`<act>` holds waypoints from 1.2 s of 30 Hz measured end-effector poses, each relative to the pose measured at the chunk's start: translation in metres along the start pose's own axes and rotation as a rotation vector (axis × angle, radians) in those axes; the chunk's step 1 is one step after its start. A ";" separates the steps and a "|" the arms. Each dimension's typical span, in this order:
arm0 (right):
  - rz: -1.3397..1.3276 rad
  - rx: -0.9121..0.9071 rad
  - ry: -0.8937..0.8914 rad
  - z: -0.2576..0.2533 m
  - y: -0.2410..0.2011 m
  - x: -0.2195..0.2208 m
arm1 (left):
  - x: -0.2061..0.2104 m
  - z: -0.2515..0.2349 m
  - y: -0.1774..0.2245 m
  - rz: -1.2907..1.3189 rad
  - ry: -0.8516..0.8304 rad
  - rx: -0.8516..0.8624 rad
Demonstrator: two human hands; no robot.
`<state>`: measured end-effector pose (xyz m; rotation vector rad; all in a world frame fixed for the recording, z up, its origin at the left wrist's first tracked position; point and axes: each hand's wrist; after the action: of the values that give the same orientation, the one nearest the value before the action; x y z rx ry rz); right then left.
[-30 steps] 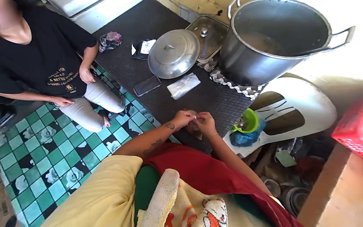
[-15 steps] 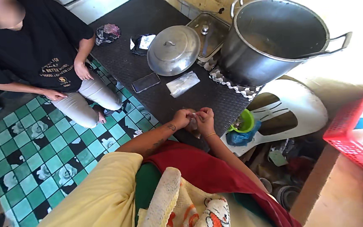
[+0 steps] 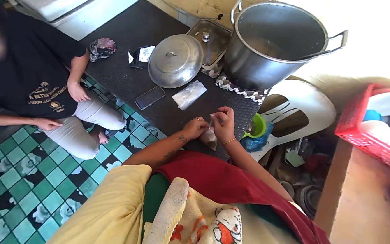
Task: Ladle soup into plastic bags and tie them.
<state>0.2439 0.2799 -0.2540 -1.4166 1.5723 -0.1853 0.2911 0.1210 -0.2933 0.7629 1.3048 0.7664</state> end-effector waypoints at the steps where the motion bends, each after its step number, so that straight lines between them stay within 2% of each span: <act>1: 0.002 -0.011 0.022 -0.002 -0.003 -0.001 | -0.002 -0.003 -0.001 -0.011 -0.011 0.027; 4: 0.004 0.012 0.049 -0.002 -0.006 -0.004 | -0.012 -0.014 0.000 -0.064 -0.079 0.093; 7: -0.025 0.112 0.041 0.002 -0.007 -0.001 | -0.024 -0.021 -0.001 -0.087 -0.155 0.110; 11: -0.130 0.504 -0.111 0.010 -0.005 0.009 | -0.026 -0.035 -0.009 -0.038 -0.184 0.094; 12: -0.151 0.555 -0.139 0.014 -0.001 0.015 | -0.027 -0.039 -0.012 -0.049 -0.175 0.108; 17: 0.072 0.524 -0.190 0.023 -0.002 0.031 | -0.031 -0.054 -0.002 -0.101 -0.111 0.422; 19: 0.124 0.540 -0.135 0.019 -0.015 0.021 | -0.033 -0.052 0.016 -0.117 -0.102 0.578; 22: 0.188 0.560 0.040 0.030 -0.043 0.003 | -0.031 -0.048 0.050 -0.107 -0.168 0.778; 27: 0.416 0.485 0.386 0.070 -0.093 -0.028 | 0.001 -0.035 0.110 0.058 -0.307 1.054; 29: 0.520 0.481 0.481 0.087 -0.111 -0.045 | 0.018 -0.025 0.135 0.142 -0.377 1.092; 32: 0.637 0.595 0.557 0.121 -0.141 -0.075 | 0.041 -0.006 0.168 0.190 -0.514 1.121; 36: 0.812 0.722 0.645 0.192 -0.168 -0.121 | 0.072 0.012 0.193 0.152 -0.693 1.108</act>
<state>0.4773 0.4181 -0.1760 -0.0934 2.1614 -0.6762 0.2993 0.2855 -0.1685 1.8227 0.9480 -0.2190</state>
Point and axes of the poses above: each hand's wrist, its own z-axis away from the middle knuckle, its own x-axis out of the palm, y = z × x, and after that the axes turned 11 degrees about -x, right-handed
